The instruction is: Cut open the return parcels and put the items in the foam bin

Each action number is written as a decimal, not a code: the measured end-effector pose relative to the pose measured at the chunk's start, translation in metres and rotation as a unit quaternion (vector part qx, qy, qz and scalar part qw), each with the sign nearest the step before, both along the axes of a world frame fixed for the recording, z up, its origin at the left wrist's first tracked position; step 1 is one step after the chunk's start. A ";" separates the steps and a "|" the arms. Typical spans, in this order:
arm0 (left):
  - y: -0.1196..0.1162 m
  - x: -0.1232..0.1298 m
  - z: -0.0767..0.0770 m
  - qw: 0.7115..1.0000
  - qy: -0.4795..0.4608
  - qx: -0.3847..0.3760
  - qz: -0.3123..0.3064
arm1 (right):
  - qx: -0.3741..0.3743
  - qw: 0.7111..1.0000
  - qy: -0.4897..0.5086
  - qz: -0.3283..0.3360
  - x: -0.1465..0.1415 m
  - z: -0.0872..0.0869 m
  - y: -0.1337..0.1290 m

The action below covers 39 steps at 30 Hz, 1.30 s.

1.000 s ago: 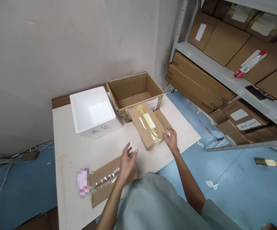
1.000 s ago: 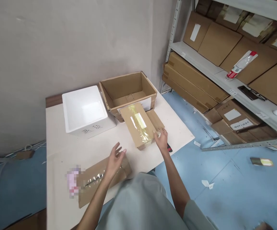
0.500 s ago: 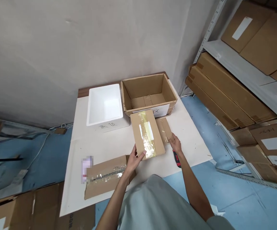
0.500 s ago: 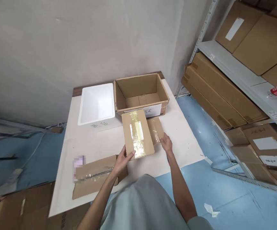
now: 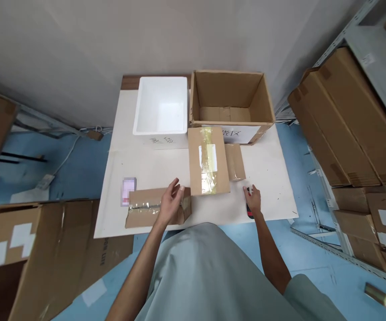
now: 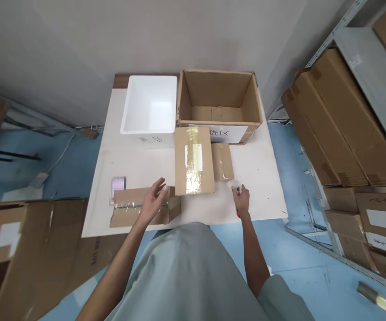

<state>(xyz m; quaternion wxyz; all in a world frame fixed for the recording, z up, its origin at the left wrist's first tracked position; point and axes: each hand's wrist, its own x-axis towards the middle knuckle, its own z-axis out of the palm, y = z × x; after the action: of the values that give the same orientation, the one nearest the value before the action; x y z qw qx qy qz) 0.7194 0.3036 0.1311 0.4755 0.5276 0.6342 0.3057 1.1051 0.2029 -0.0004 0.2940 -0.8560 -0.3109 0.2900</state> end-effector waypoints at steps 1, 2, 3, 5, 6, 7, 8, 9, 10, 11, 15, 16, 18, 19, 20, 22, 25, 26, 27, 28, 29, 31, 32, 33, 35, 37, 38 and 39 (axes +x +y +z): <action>-0.006 -0.016 -0.001 1.000 0.013 0.014 0.022 | -0.038 0.999 -0.027 -0.002 -0.002 -0.005 -0.014; -0.011 -0.035 -0.002 0.998 0.029 0.027 0.042 | -0.063 0.997 -0.044 -0.005 -0.005 -0.010 -0.025; -0.016 -0.054 -0.003 0.996 0.049 0.039 0.061 | -0.075 0.996 -0.051 -0.012 -0.008 -0.013 -0.033; -0.022 -0.096 -0.006 0.989 0.106 0.059 0.087 | -0.074 0.996 -0.042 -0.033 -0.015 -0.014 -0.043; -0.024 -0.116 -0.008 0.984 0.138 0.065 0.094 | -0.070 0.996 -0.032 -0.046 -0.019 -0.012 -0.046; -0.025 -0.136 -0.011 0.979 0.167 0.069 0.098 | -0.068 0.996 -0.024 -0.059 -0.024 -0.009 -0.048; -0.026 -0.153 -0.014 0.975 0.185 0.070 0.099 | -0.065 0.995 -0.017 -0.068 -0.030 -0.005 -0.049; -0.026 -0.169 -0.018 0.974 0.190 0.069 0.101 | -0.062 0.995 -0.008 -0.074 -0.037 0.000 -0.052; -0.026 -0.183 -0.022 0.976 0.182 0.063 0.104 | -0.056 0.995 0.004 -0.079 -0.047 0.006 -0.055; -0.027 -0.195 -0.026 0.979 0.164 0.052 0.108 | -0.048 0.995 0.019 -0.085 -0.058 0.013 -0.059; -0.029 -0.225 -0.038 0.994 0.067 -0.018 0.081 | -0.023 0.992 0.093 -0.085 -0.121 0.041 -0.077; -0.030 -0.229 -0.039 0.996 0.047 -0.029 0.066 | -0.019 0.990 0.112 -0.081 -0.139 0.050 -0.080; -0.031 -0.237 -0.040 0.999 0.017 -0.034 0.039 | -0.008 0.983 0.169 -0.068 -0.177 0.071 -0.084; -0.032 -0.240 -0.040 0.999 0.006 -0.031 0.026 | -0.001 0.977 0.205 -0.058 -0.195 0.084 -0.084; -0.032 -0.242 -0.039 1.000 -0.001 -0.027 0.009 | 0.006 0.969 0.245 -0.043 -0.213 0.097 -0.082; -0.031 -0.247 -0.037 0.999 -0.006 -0.011 -0.031 | 0.009 0.956 0.293 0.005 -0.247 0.125 -0.075; -0.028 -0.252 -0.038 0.996 -0.005 0.020 -0.092 | 0.002 0.951 0.290 0.111 -0.294 0.161 -0.053; -0.027 -0.253 -0.039 0.994 -0.004 0.027 -0.107 | -0.002 0.947 0.284 0.149 -0.308 0.170 -0.043; -0.026 -0.254 -0.040 0.993 -0.005 0.033 -0.117 | -0.007 0.942 0.278 0.187 -0.322 0.177 -0.033; -0.025 -0.255 -0.042 0.992 -0.005 0.038 -0.124 | -0.015 0.936 0.268 0.227 -0.335 0.183 -0.022; -0.024 -0.256 -0.044 0.991 -0.006 0.042 -0.128 | -0.025 0.930 0.250 0.268 -0.347 0.188 -0.011; -0.022 -0.256 -0.047 0.990 -0.009 0.046 -0.132 | -0.052 0.916 0.180 0.354 -0.368 0.194 0.011; -0.022 -0.256 -0.049 0.990 -0.011 0.047 -0.133 | -0.067 0.907 0.122 0.397 -0.377 0.197 0.021; -0.023 -0.256 -0.050 0.990 -0.015 0.046 -0.134 | -0.083 0.894 0.056 0.437 -0.385 0.199 0.031; -0.024 -0.256 -0.053 0.990 -0.026 0.043 -0.130 | -0.123 0.853 -0.064 0.504 -0.397 0.203 0.048; -0.025 -0.256 -0.055 0.991 -0.038 0.042 -0.122 | -0.161 0.810 -0.136 0.547 -0.406 0.207 0.062; -0.026 -0.255 -0.056 0.991 -0.042 0.042 -0.117 | -0.175 0.792 -0.155 0.564 -0.410 0.209 0.067; -0.026 -0.255 -0.057 0.992 -0.044 0.042 -0.113 | -0.184 0.777 -0.168 0.578 -0.413 0.211 0.072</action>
<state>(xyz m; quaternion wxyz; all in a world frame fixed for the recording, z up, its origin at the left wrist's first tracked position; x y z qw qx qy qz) 0.4649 0.2773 0.0739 0.5116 0.6013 0.5355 0.2999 0.6925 0.2749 0.2104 -0.1489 -0.5880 -0.7327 0.3085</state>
